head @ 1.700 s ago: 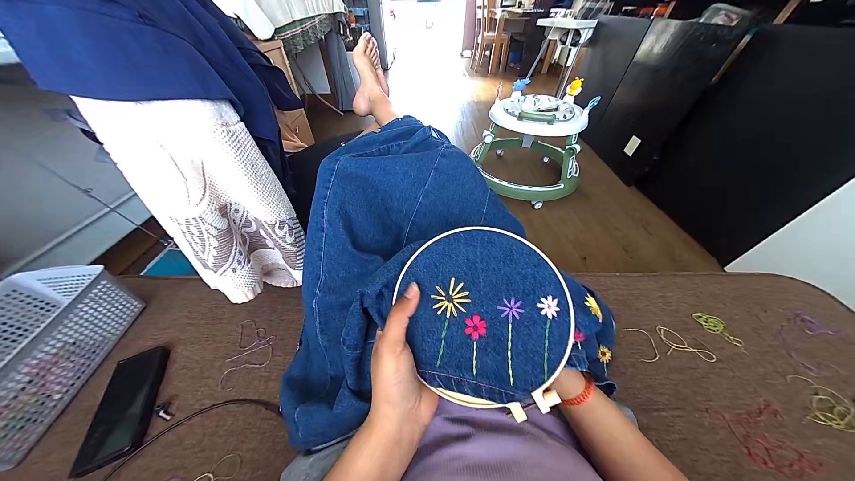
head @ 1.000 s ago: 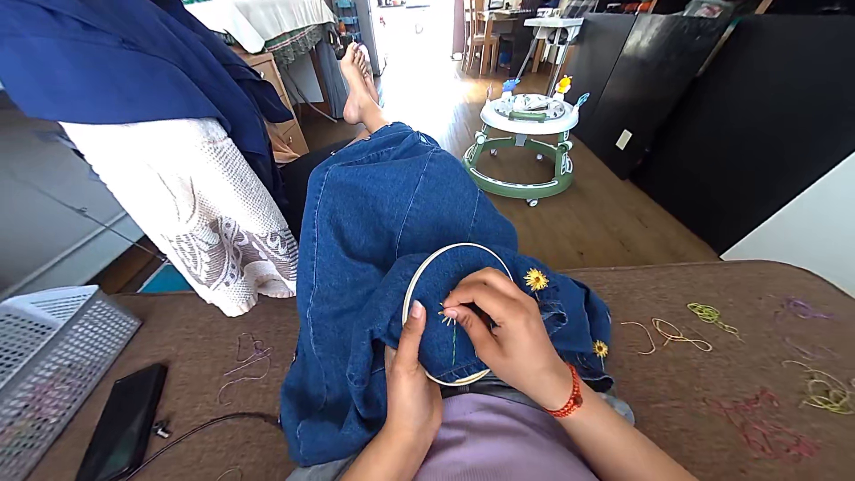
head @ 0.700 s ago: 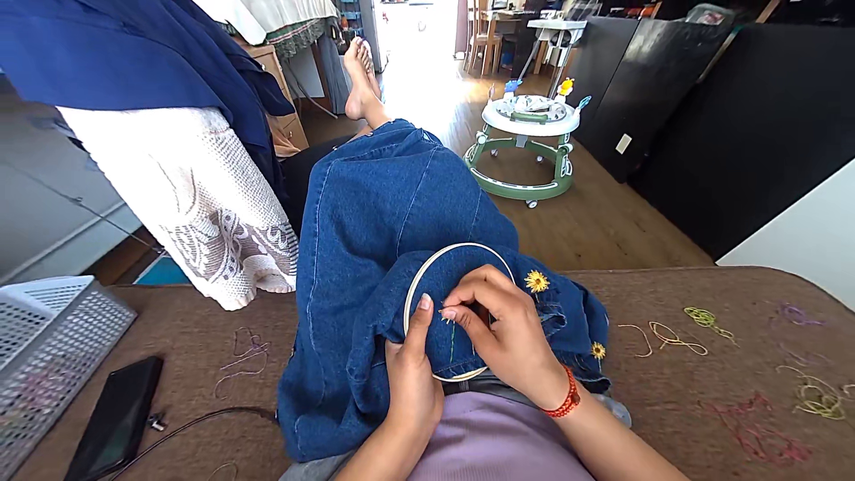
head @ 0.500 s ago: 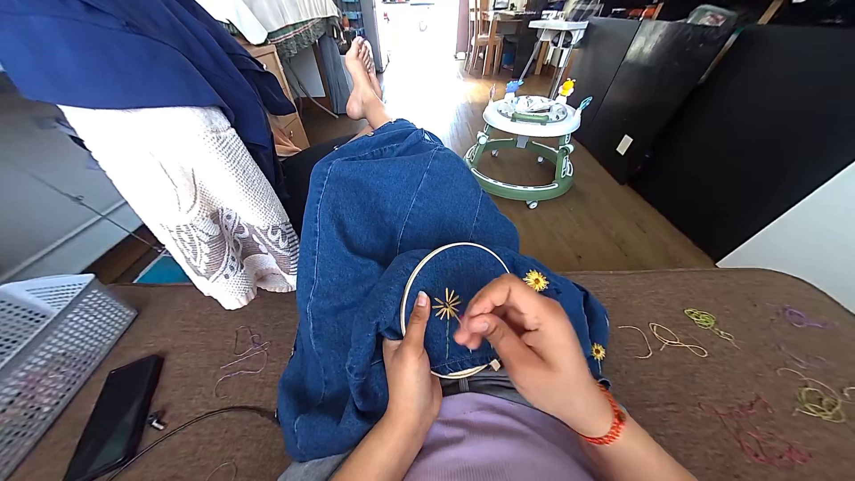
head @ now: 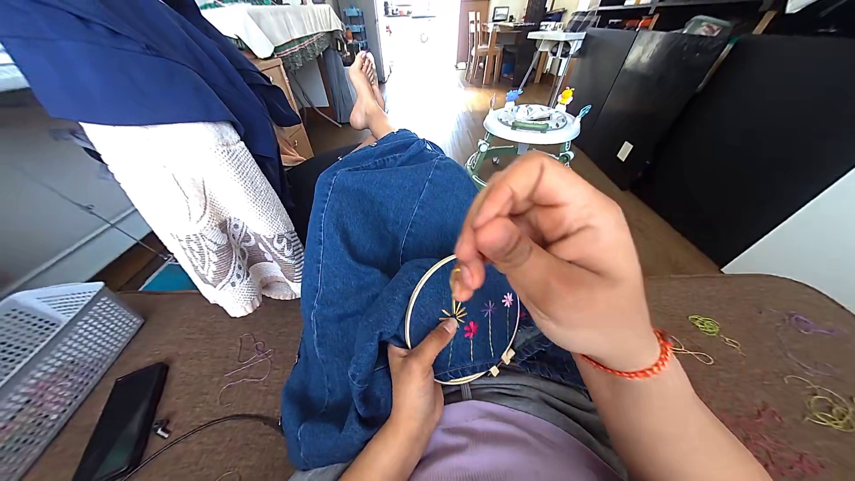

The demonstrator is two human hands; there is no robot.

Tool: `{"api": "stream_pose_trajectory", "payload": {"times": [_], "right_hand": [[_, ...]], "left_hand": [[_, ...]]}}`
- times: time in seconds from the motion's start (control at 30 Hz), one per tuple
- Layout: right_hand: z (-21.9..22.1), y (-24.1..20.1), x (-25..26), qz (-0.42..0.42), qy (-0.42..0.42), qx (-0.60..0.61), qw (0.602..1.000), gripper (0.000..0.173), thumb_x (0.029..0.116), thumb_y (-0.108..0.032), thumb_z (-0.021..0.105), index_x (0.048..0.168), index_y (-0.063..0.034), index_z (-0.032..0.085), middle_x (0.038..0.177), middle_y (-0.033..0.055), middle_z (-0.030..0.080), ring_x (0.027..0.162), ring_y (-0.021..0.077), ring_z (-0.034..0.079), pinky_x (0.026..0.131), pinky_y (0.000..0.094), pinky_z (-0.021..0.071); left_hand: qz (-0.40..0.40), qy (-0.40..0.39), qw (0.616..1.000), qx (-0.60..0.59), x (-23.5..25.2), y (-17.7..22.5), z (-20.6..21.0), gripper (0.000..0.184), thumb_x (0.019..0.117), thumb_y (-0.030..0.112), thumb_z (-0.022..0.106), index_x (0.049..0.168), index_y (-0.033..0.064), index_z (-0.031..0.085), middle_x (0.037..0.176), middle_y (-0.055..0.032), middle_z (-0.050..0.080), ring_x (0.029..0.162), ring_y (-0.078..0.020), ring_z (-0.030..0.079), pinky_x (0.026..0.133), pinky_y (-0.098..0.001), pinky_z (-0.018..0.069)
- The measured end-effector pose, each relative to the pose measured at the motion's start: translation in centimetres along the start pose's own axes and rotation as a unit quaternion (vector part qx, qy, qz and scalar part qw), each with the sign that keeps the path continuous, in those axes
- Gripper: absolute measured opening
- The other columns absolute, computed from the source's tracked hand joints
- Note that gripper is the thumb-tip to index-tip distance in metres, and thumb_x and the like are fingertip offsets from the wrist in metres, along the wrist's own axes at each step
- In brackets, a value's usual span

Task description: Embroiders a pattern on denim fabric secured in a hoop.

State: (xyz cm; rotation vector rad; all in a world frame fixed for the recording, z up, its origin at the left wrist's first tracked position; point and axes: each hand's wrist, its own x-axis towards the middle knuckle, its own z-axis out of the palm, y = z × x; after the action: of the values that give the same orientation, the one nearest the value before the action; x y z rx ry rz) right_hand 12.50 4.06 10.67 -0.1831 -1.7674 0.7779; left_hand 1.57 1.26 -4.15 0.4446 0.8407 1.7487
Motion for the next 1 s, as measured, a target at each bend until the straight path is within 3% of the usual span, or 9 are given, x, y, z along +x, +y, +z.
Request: {"api": "stream_pose_trajectory", "payload": {"times": [0.1,0.2,0.33,0.47,0.63,0.73,0.83,1.0], "right_hand": [[1.5,0.5,2.0,0.018,-0.016,0.036,0.999,0.006,0.1016,0.001,0.052,0.097,-0.0025,0.052,0.08,0.0026,0.063,0.064,0.0082,0.066,0.058,0.0248,0.0608],[2.9,1.5,3.3,0.053,-0.061,0.063,0.995,0.005,0.1003,0.005,0.053,0.096,0.002,0.054,0.081,0.0062,0.063,0.065,0.0102,0.066,0.058,0.0265,0.0613],[3.2,3.7,4.2,0.054,-0.065,0.028,0.996,0.003,0.0997,0.003,0.056,0.098,0.0047,0.058,0.082,0.0075,0.063,0.068,0.0101,0.067,0.062,0.0258,0.0609],[0.4,5.9,3.8,0.028,0.028,-0.162,0.986,0.006,0.0978,-0.003,0.062,0.099,0.0013,0.066,0.086,0.0061,0.067,0.072,0.0101,0.067,0.064,0.0263,0.0599],[-1.4,4.7,-3.1,0.091,0.06,-0.31,0.944,0.013,0.0958,-0.003,0.063,0.104,-0.0051,0.072,0.102,0.0058,0.063,0.078,0.0089,0.065,0.064,0.0232,0.0595],[-0.5,4.7,-8.8,0.115,0.098,-0.305,0.94,0.016,0.0933,-0.01,0.064,0.105,-0.0103,0.075,0.095,-0.0019,0.063,0.074,0.004,0.061,0.06,0.0192,0.0546],[0.9,5.6,-13.2,0.197,0.133,-0.21,0.948,0.011,0.0937,-0.014,0.067,0.103,-0.0118,0.073,0.086,-0.0036,0.064,0.066,0.0035,0.06,0.056,0.0188,0.0534],[1.7,6.9,-14.4,0.305,0.128,-0.114,0.937,0.005,0.0924,-0.013,0.066,0.093,-0.0097,0.07,0.073,-0.0057,0.064,0.063,0.0001,0.058,0.057,0.0154,0.0481]], "left_hand": [[0.027,-0.011,0.999,0.034,0.1,-0.2,0.2,0.05,0.0631,-0.012,0.079,0.109,-0.008,0.06,0.087,-0.0158,0.073,0.079,-0.0202,0.074,0.074,-0.0358,0.0646],[0.051,-0.005,0.997,0.06,0.4,-0.5,0.3,0.05,0.062,-0.011,0.082,0.108,-0.0068,0.063,0.087,-0.0147,0.073,0.08,-0.0192,0.074,0.075,-0.0344,0.0642],[0.047,0.026,0.995,0.089,0.8,-0.6,0.3,0.044,0.0719,-0.007,0.082,0.112,-0.0055,0.063,0.09,-0.0151,0.073,0.081,-0.0204,0.074,0.075,-0.0354,0.0641],[0.021,0.055,0.994,0.093,1.0,-0.5,0.2,0.039,0.0824,0.001,0.08,0.117,-0.0049,0.062,0.094,-0.0164,0.073,0.083,-0.0227,0.075,0.076,-0.0377,0.0643],[-0.009,0.064,0.993,0.096,1.0,0.0,0.2,0.033,0.0902,0.01,0.076,0.118,-0.0025,0.063,0.095,-0.016,0.073,0.084,-0.0229,0.074,0.076,-0.0377,0.0638],[-0.015,0.053,0.994,0.098,0.9,0.0,0.1,0.032,0.0924,0.013,0.074,0.119,-0.0015,0.063,0.098,-0.0159,0.073,0.088,-0.0236,0.074,0.079,-0.0393,0.0632],[-0.017,0.047,0.994,0.101,0.9,-0.1,0.0,0.03,0.0935,0.015,0.073,0.118,-0.0011,0.064,0.097,-0.0158,0.073,0.087,-0.0232,0.074,0.078,-0.0389,0.0629],[-0.018,0.046,0.994,0.092,0.9,-0.2,0.0,0.028,0.0954,0.012,0.07,0.118,-0.0018,0.063,0.095,-0.0171,0.073,0.084,-0.0237,0.074,0.076,-0.0388,0.0631]]}}
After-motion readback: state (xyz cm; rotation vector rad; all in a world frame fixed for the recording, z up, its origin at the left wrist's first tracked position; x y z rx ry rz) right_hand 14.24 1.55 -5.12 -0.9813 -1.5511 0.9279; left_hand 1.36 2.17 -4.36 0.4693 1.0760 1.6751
